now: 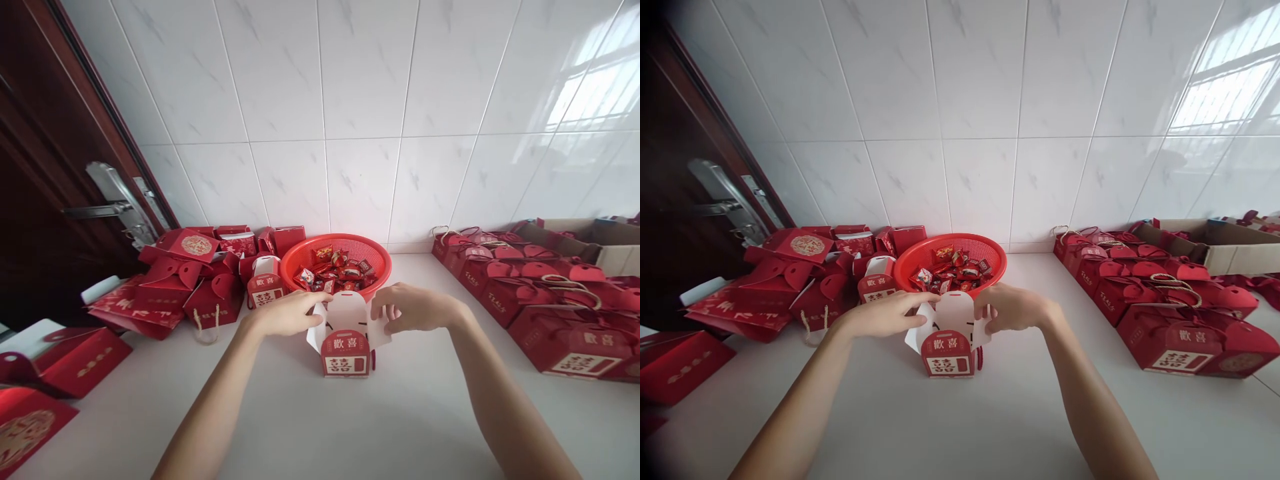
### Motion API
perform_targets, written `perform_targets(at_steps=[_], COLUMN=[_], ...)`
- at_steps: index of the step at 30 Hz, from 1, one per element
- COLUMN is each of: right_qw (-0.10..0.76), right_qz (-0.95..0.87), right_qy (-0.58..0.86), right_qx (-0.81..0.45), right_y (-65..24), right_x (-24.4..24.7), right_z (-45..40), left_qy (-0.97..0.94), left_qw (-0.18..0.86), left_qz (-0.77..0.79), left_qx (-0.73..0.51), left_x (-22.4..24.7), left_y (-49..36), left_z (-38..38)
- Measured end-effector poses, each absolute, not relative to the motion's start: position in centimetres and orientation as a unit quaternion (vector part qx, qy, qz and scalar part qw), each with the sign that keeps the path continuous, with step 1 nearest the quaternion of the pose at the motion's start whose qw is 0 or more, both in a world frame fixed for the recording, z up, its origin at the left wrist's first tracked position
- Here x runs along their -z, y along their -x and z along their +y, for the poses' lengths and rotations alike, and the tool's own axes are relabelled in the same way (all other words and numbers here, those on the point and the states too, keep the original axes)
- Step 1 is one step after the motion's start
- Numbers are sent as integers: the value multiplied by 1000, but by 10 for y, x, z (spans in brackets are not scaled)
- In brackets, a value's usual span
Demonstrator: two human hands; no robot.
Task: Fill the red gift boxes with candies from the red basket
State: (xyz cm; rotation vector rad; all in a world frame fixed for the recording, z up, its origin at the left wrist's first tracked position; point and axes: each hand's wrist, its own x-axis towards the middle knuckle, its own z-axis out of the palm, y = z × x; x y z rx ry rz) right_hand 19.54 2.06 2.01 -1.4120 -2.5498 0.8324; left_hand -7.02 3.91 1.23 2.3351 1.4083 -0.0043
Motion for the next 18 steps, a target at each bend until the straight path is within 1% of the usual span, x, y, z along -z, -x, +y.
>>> perform_targets(at_steps=[2,3,6,8,9,10,11,13,15,18], right_qw=[74,101,235,323,351,360,352,274,214,121], right_qz=[-857,-867,-865,-837,-822,-813,-811,-821,-826,-839], right_qy=[431,406,348,338,343,359,383,453,483,488], right_qx=[-273,-272,-274,-285,-288,-284,-269,-214,-196,-207], right_y=[-196,-196,-197,-197,-196,-194,-191,-182,-170,-153], right_x=[-19,-19,-17,-13,-9,-6,-2,6,14,24], right_z=[24,26,35,46,54,63,73,95,116,141], left_qy=[-846,-850,-856,-854,-852,-852,-851,-848,-842,-840], left_qw=[216,223,242,245,238,227,214,187,165,134], left_qz=[488,476,456,457,460,461,458,443,430,441], left_qx=[1,-1,-20,-49,-73,-104,-142,-224,-281,-287], left_x=[-15,-16,-22,-24,-24,-23,-21,-12,-1,19], left_y=[69,69,68,70,72,73,73,73,71,66], left_z=[35,32,25,25,27,30,35,47,61,78])
